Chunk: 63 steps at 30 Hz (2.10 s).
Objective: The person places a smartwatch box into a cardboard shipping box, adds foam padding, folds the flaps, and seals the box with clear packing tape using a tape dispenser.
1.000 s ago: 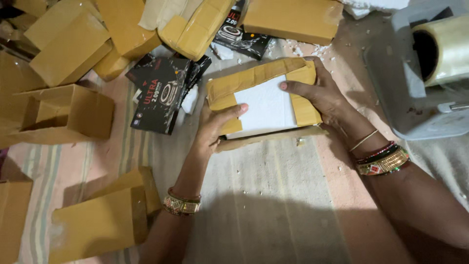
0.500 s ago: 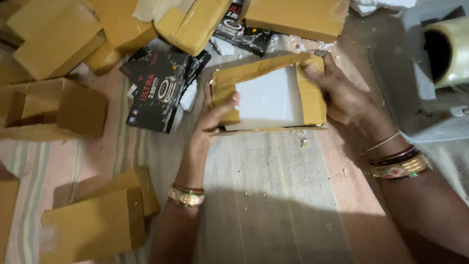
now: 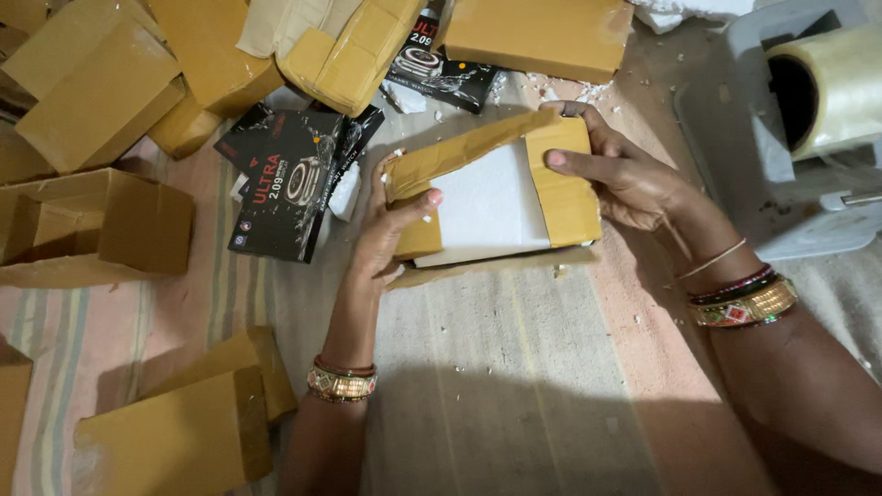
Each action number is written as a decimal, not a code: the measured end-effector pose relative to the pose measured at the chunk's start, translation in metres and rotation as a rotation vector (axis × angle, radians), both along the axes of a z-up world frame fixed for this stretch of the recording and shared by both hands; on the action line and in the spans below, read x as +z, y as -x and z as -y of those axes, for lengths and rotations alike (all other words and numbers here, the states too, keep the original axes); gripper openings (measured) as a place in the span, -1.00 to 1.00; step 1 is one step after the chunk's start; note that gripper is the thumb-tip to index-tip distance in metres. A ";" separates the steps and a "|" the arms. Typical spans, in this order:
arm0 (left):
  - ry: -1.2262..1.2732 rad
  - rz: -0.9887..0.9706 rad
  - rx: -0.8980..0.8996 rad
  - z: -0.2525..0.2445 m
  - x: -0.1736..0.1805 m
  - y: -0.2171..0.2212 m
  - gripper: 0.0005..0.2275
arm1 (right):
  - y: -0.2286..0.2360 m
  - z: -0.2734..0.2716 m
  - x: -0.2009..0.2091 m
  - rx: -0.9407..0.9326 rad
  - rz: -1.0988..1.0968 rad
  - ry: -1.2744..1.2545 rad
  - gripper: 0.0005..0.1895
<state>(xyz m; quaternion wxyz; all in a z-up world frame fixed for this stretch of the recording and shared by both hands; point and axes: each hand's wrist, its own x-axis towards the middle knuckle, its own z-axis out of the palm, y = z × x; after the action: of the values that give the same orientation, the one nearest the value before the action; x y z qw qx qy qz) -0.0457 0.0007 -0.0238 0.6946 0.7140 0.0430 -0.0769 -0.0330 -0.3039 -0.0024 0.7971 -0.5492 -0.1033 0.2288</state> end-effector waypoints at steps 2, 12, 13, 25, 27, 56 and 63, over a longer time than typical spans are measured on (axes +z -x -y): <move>-0.073 -0.006 -0.018 0.010 0.010 -0.002 0.04 | 0.000 -0.001 0.000 -0.050 0.003 0.040 -0.26; -1.074 0.667 -0.553 0.060 0.046 0.008 -0.63 | 0.019 0.005 0.004 -0.210 0.389 0.845 0.03; -0.999 0.695 -0.638 0.061 0.048 0.001 -0.56 | 0.023 0.007 0.005 -0.196 0.421 0.853 0.15; -1.458 0.637 -0.889 0.106 0.081 -0.005 -0.15 | 0.054 0.017 0.011 -0.666 0.712 1.405 -0.47; -1.422 0.743 -0.881 0.111 0.088 -0.007 -0.22 | 0.048 0.023 0.014 -0.538 0.513 1.453 -0.36; -0.962 0.965 -0.757 0.074 0.056 -0.024 -0.35 | 0.080 -0.017 0.011 -0.640 1.137 0.916 -0.62; -1.186 0.978 -0.681 0.087 0.059 -0.026 -0.19 | 0.085 -0.028 -0.001 -0.799 0.803 0.923 -0.83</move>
<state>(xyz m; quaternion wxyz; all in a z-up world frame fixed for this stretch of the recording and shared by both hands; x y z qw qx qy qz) -0.0194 -0.0859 0.0353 0.0834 0.8876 -0.4474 0.0713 -0.1179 -0.2758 -0.0036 0.4076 -0.8667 -0.0722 -0.2783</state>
